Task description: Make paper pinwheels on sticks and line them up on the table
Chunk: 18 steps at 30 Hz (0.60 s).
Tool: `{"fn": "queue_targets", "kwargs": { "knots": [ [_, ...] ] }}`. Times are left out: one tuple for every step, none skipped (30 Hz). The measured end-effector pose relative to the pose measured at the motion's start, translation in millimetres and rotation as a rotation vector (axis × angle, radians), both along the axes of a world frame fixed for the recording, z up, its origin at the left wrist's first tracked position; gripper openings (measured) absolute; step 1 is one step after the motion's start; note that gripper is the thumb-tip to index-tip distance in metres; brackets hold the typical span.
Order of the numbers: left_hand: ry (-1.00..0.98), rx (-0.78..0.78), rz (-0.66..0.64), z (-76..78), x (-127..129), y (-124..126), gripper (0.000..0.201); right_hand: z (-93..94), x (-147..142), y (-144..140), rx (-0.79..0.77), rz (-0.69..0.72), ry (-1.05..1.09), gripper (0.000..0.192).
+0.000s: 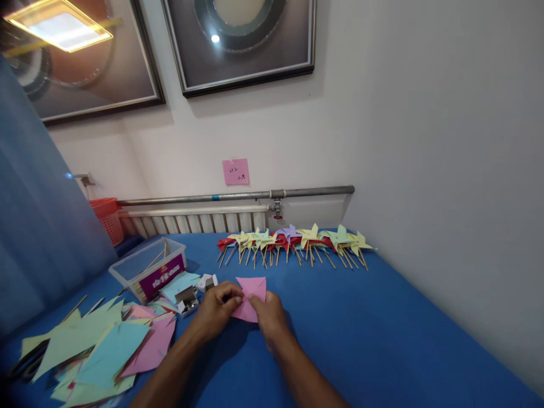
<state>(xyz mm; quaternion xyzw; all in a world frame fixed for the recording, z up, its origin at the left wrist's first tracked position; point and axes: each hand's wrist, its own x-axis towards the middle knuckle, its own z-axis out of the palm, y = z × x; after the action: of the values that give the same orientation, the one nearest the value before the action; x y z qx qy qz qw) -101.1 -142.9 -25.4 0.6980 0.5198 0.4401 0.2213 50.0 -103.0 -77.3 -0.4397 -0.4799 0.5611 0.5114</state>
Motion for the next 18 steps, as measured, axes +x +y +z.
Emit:
{"fn": "queue_targets", "kwargs": {
  "knots": [
    [-0.011, -0.014, -0.035, 0.4, -2, 0, 0.020, 3.5, 0, -2, -0.014, 0.000, 0.024, 0.022],
    [-0.019, -0.028, -0.072, 0.9, -3, 0, 0.023, 7.2, -1, -4, -0.027, 0.008, 0.054, 0.023],
    [-0.025, -0.043, -0.106, 1.5, -5, 0, 0.028, 10.9, 0, -6, -0.040, 0.026, 0.084, 0.025],
    [-0.032, -0.060, -0.135, 2.0, -7, 0, 0.034, 14.3, 0, -8, -0.058, 0.043, 0.112, 0.028],
    [-0.036, -0.082, -0.159, 2.6, -8, -1, 0.039, 17.4, 1, -9, -0.079, 0.059, 0.133, 0.031],
    [-0.036, -0.107, -0.177, 3.2, -9, -2, 0.044, 20.0, 2, -11, -0.101, 0.072, 0.146, 0.033],
    [-0.032, -0.134, -0.191, 3.8, -10, -3, 0.049, 22.2, 3, -12, -0.118, 0.082, 0.153, 0.034],
    [-0.024, -0.158, -0.203, 4.6, -10, -4, 0.054, 23.9, 4, -13, -0.132, 0.088, 0.156, 0.034],
    [-0.014, -0.180, -0.213, 5.4, -11, -5, 0.057, 25.1, 5, -14, -0.141, 0.094, 0.157, 0.034],
    [-0.003, -0.197, -0.222, 6.3, -11, -6, 0.061, 26.0, 6, -14, -0.145, 0.097, 0.157, 0.034],
    [0.005, -0.207, -0.229, 7.3, -12, -7, 0.063, 26.4, 6, -14, -0.146, 0.100, 0.160, 0.033],
    [0.013, -0.210, -0.237, 8.4, -13, -7, 0.065, 26.7, 6, -14, -0.145, 0.099, 0.165, 0.033],
    [0.020, -0.213, -0.247, 9.6, -14, -7, 0.066, 26.7, 6, -14, -0.146, 0.099, 0.170, 0.034],
    [0.028, -0.218, -0.258, 10.7, -15, -8, 0.066, 26.6, 6, -14, -0.150, 0.094, 0.173, 0.034],
    [0.036, -0.225, -0.265, 11.9, -16, -7, 0.066, 26.6, 6, -14, -0.156, 0.088, 0.173, 0.034],
    [0.044, -0.232, -0.269, 12.9, -18, -7, 0.067, 26.5, 6, -13, -0.164, 0.084, 0.171, 0.034],
    [0.051, -0.238, -0.268, 13.8, -19, -7, 0.066, 26.5, 5, -13, -0.173, 0.083, 0.167, 0.034],
    [0.057, -0.246, -0.264, 14.4, -21, -7, 0.066, 26.6, 5, -14, -0.180, 0.081, 0.162, 0.032]
  ]
}}
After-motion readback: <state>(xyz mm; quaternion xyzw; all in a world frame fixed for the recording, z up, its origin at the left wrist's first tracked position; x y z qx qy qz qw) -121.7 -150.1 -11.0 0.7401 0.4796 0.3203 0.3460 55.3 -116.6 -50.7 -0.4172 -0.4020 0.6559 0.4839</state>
